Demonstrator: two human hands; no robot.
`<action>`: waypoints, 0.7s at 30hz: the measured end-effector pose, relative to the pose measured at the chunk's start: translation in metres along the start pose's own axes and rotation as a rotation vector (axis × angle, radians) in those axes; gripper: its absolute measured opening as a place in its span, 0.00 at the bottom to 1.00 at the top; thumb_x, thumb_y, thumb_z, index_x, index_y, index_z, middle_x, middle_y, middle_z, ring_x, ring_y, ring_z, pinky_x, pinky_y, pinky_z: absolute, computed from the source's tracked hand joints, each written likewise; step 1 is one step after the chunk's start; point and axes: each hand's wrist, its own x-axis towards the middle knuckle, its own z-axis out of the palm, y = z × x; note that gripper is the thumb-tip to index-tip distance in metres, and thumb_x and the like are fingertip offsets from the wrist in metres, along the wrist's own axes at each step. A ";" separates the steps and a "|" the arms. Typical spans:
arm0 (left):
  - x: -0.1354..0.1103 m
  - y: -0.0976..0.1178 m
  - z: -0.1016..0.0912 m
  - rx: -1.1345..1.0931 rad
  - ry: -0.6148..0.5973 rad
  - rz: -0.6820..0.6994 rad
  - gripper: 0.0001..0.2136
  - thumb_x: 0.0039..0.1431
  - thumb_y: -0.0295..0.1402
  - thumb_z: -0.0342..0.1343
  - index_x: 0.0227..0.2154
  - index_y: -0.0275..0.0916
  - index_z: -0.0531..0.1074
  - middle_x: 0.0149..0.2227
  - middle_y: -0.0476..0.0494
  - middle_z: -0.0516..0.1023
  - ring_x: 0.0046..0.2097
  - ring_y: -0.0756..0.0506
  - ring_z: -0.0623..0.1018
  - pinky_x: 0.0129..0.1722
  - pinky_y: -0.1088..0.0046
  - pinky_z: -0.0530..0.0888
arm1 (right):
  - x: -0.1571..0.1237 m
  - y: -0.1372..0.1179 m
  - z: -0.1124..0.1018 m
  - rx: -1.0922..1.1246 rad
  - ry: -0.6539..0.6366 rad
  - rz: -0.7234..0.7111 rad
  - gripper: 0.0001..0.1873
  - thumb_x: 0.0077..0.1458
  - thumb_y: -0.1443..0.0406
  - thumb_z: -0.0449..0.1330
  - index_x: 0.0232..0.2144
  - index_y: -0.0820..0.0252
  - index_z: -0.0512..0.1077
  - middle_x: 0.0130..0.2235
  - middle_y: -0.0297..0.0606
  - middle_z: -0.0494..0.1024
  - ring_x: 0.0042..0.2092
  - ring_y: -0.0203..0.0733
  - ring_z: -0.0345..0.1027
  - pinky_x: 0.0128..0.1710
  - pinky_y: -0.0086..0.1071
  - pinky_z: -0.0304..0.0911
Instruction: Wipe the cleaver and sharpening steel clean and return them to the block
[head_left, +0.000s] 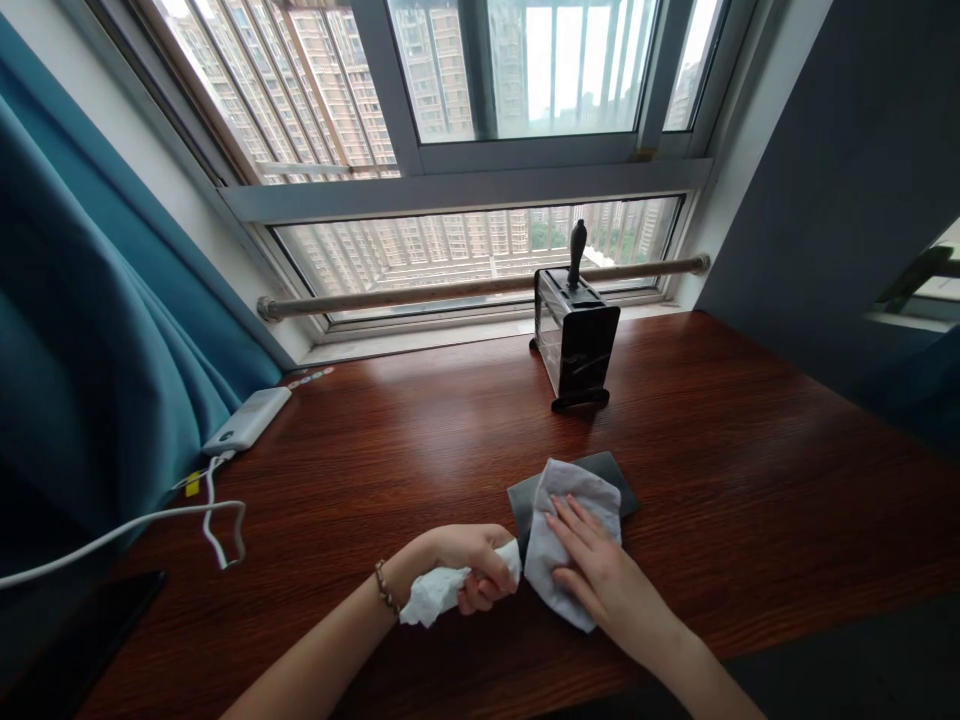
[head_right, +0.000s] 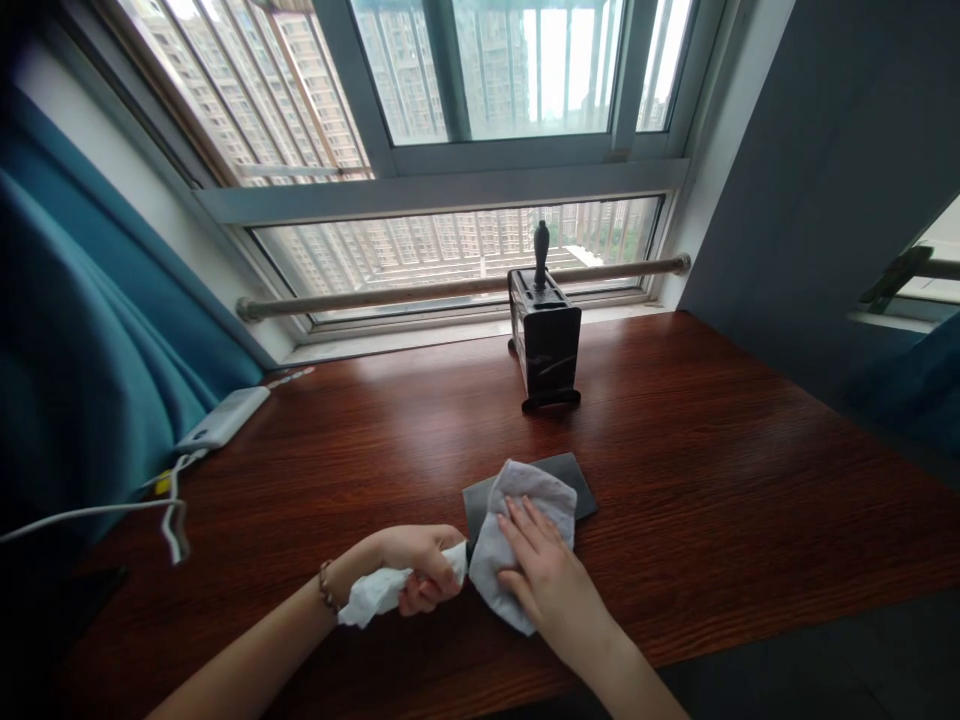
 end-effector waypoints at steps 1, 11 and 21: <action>0.000 0.000 0.000 -0.001 0.005 0.004 0.08 0.45 0.26 0.55 0.18 0.35 0.60 0.16 0.54 0.56 0.15 0.57 0.54 0.12 0.82 0.53 | -0.002 0.011 -0.002 -0.009 0.027 0.046 0.27 0.58 0.62 0.49 0.59 0.57 0.51 0.62 0.36 0.47 0.63 0.45 0.36 0.60 0.43 0.45; -0.005 0.004 0.004 -0.007 0.012 0.000 0.12 0.47 0.31 0.57 0.16 0.33 0.61 0.15 0.54 0.55 0.15 0.58 0.54 0.13 0.83 0.52 | 0.005 0.026 -0.009 -0.019 0.090 0.232 0.28 0.59 0.56 0.45 0.58 0.65 0.53 0.61 0.43 0.49 0.62 0.48 0.38 0.59 0.46 0.45; 0.000 -0.002 -0.005 -0.066 -0.024 -0.038 0.08 0.47 0.27 0.57 0.25 0.37 0.61 0.17 0.55 0.57 0.15 0.58 0.53 0.13 0.84 0.54 | 0.041 -0.043 -0.005 0.054 -0.152 -0.132 0.25 0.60 0.62 0.46 0.59 0.58 0.51 0.62 0.36 0.48 0.62 0.44 0.38 0.60 0.42 0.43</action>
